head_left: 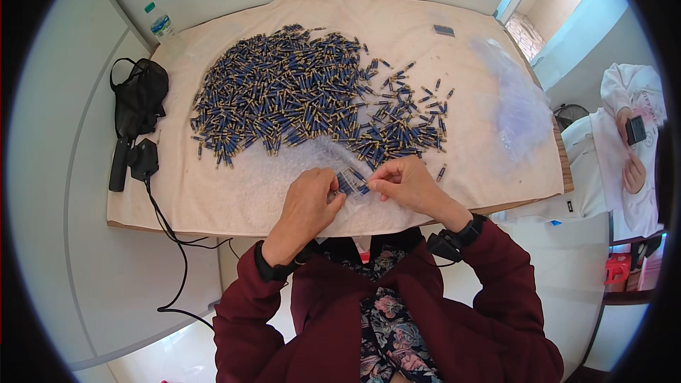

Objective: The person gathers small blue and gold components by hand, places them into a plastic bag, and seals the bag before setting it aside.

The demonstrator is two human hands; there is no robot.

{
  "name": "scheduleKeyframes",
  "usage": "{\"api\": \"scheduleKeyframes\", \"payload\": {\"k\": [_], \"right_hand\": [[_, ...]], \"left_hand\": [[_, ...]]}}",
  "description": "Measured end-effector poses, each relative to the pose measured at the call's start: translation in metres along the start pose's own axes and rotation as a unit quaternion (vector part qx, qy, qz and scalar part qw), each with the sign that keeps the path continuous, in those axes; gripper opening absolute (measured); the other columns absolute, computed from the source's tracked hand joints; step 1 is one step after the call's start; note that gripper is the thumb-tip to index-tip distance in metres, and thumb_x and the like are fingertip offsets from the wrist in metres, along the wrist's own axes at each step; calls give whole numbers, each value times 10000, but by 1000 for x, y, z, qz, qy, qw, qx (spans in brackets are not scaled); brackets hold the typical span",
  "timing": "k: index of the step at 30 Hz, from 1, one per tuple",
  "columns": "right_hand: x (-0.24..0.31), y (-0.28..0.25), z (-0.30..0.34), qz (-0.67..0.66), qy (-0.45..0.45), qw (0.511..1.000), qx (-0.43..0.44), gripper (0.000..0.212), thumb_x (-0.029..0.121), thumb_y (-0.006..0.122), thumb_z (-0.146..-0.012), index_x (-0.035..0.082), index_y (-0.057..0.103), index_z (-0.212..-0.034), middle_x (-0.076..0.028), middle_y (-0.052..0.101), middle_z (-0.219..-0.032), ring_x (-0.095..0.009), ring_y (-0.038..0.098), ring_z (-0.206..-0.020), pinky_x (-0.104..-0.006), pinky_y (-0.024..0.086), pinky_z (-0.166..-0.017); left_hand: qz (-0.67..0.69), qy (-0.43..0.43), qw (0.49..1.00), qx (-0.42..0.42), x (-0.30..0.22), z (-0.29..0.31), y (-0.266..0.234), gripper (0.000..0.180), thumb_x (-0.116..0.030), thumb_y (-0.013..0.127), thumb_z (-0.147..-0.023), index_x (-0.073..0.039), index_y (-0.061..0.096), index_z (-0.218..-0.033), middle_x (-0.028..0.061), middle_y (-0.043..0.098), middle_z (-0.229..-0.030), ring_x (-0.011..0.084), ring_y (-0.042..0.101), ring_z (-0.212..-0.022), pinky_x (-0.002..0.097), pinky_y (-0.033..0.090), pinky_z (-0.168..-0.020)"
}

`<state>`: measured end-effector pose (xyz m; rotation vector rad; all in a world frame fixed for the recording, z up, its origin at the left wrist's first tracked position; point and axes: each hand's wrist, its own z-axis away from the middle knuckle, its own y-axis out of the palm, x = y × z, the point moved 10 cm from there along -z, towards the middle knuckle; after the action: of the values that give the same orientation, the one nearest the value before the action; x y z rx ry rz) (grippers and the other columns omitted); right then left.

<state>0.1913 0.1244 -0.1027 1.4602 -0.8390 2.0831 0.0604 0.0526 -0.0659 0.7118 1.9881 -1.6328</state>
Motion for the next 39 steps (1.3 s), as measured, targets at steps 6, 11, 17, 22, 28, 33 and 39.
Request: {"api": "scheduleKeyframes", "payload": {"k": [6,11,17,22,28,33,39], "right_hand": [[5,8,4,91,-55,994,-29,120,105,658,-834,-10,687,-851,-64,666,-711,-117,615,-575,-244,476,-539],[27,12,16,219,-175,957,-79,139,138,669,-796,6,688,-834,-80,656,-724,-196,620,-576,-301,481,-550],[39,16,26,245,-231,937,-93,127,97,711,-785,0,686,-864,-70,625,-723,-143,569,-551,-264,455,-524],[42,19,33,235,-234,939,-90,178,130,710,-781,38,674,-929,-78,610,-755,-196,597,-595,-298,465,-546],[33,21,32,235,-212,944,-97,178,127,686,-798,49,658,-956,-85,604,-782,-213,614,-630,-318,472,-566],[38,22,33,258,-233,930,-121,135,113,678,-799,42,654,-911,-99,614,-782,-246,614,-643,-335,476,-576],[54,5,26,243,-220,934,-144,114,94,689,-797,34,661,-890,-95,612,-725,-230,587,-575,-321,455,-532]], "left_hand": [[13,13,1000,-6,0,0,0,185,-77,698,-710,-16,537,-779,150,569,-736,349,553,-752,430,436,-655],[36,19,999,2,5,-1,1,163,-59,682,-722,-10,537,-776,156,572,-742,357,551,-759,433,435,-659],[49,22,999,-2,6,0,0,146,-44,667,-726,-5,535,-775,165,574,-742,367,554,-750,437,435,-651],[46,40,998,-27,9,0,-2,130,-31,660,-727,8,547,-777,161,578,-718,326,570,-661,381,441,-581],[65,26,997,-13,9,0,-2,141,-42,672,-722,4,550,-777,146,569,-706,307,554,-642,368,441,-577],[70,19,997,14,4,0,-1,213,-86,718,-701,-10,539,-787,126,544,-704,293,521,-637,360,432,-580],[13,60,998,-26,-4,2,-3,291,-131,755,-678,-29,505,-788,119,509,-705,297,492,-652,374,409,-590]]}}
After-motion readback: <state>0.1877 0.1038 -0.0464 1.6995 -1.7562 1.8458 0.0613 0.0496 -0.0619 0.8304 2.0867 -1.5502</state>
